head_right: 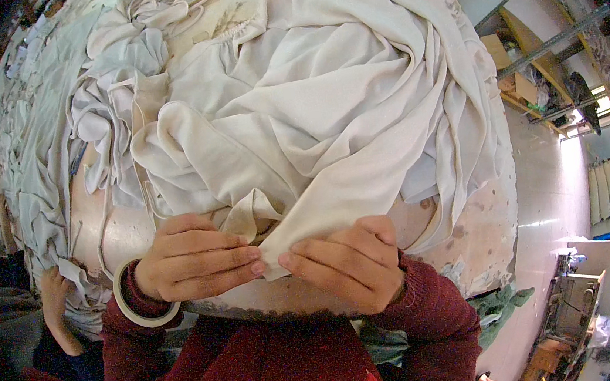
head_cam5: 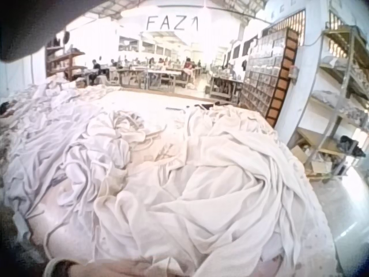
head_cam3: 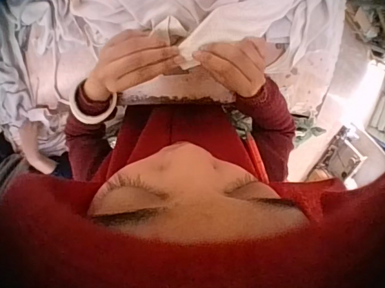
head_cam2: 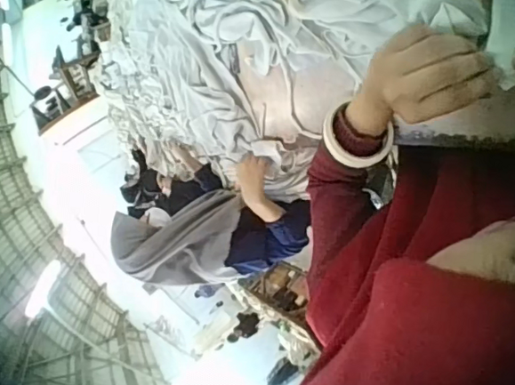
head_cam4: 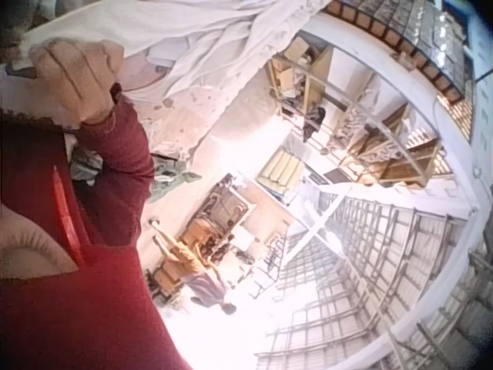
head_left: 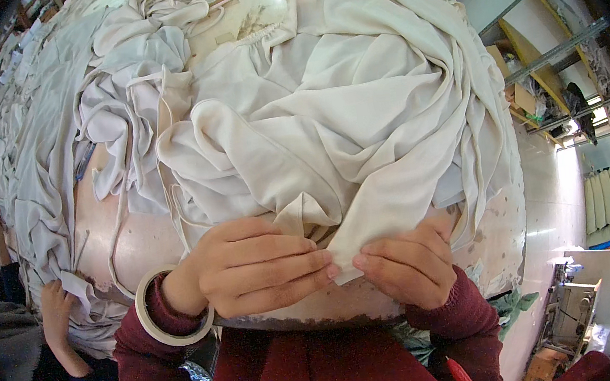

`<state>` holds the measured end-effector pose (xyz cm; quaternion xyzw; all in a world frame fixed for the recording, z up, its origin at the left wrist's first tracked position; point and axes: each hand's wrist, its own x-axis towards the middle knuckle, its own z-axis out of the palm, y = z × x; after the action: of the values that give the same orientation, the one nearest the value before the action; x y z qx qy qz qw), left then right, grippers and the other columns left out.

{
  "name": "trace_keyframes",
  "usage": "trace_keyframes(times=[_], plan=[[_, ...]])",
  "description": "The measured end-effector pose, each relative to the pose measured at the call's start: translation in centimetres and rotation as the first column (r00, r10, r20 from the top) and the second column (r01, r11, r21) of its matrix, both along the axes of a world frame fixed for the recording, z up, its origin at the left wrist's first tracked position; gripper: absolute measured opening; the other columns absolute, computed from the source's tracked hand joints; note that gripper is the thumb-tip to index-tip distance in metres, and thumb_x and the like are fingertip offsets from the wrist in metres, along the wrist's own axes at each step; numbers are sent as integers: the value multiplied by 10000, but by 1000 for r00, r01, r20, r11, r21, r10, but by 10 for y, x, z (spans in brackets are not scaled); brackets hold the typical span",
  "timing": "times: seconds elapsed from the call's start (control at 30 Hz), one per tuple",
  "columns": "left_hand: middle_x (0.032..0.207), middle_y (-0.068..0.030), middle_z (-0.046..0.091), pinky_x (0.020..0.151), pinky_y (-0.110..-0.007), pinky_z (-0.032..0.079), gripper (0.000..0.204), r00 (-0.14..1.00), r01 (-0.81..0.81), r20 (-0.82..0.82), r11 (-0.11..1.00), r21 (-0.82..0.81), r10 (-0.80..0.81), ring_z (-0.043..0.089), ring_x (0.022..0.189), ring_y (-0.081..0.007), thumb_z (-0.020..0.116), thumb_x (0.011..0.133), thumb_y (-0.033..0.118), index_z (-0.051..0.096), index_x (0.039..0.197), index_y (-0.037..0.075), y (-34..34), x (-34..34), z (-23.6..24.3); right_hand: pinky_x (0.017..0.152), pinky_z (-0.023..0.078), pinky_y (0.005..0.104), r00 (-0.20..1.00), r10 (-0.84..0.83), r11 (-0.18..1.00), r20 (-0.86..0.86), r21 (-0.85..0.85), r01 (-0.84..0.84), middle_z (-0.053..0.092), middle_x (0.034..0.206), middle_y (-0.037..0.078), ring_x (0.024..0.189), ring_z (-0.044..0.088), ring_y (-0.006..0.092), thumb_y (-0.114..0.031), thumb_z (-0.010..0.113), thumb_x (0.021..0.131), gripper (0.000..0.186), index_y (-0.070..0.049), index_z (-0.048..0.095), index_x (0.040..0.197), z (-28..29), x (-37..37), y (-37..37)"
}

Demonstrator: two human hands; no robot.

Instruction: The person folds a piece of white fabric and then uses scissors to trim its edges. The person continues to cut the fabric into smaller pieces.

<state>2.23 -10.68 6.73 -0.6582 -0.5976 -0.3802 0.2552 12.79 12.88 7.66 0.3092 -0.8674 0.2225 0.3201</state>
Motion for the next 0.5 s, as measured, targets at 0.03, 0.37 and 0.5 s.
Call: trace_keyframes(times=[0.03, 0.37, 0.5], plan=[[990, -44, 703, 673, -237, 498, 183, 1000, -12, -28, 1000, -7, 12, 662, 867, -153, 663, 813, 55, 733, 983, 60, -2, 1, 0, 723, 367, 272, 1000, -19, 1000, 25, 15, 18, 690, 971, -52, 763, 578, 93, -142, 694, 689, 358, -148, 733, 1044, 1, 4, 0], [996, -20, 703, 696, -233, 508, 157, 985, -71, -167, 993, -95, 54, 657, 891, -142, 672, 828, 59, 730, 974, 56, -19, 6, 11, 681, 357, 270, 996, -19, 991, -86, 127, 30, 690, 980, -42, 711, 526, 85, -160, 692, 762, 259, -145, 730, 1017, 6, 12, 0], [990, -14, 701, 699, -232, 508, 147, 986, -71, -154, 994, -85, 58, 656, 893, -135, 673, 827, 50, 732, 960, 71, -20, 6, 10, 654, 349, 247, 996, -6, 986, -86, 167, 20, 686, 988, -40, 666, 504, 76, -155, 716, 740, 283, -145, 736, 1022, 8, 13, 1]])
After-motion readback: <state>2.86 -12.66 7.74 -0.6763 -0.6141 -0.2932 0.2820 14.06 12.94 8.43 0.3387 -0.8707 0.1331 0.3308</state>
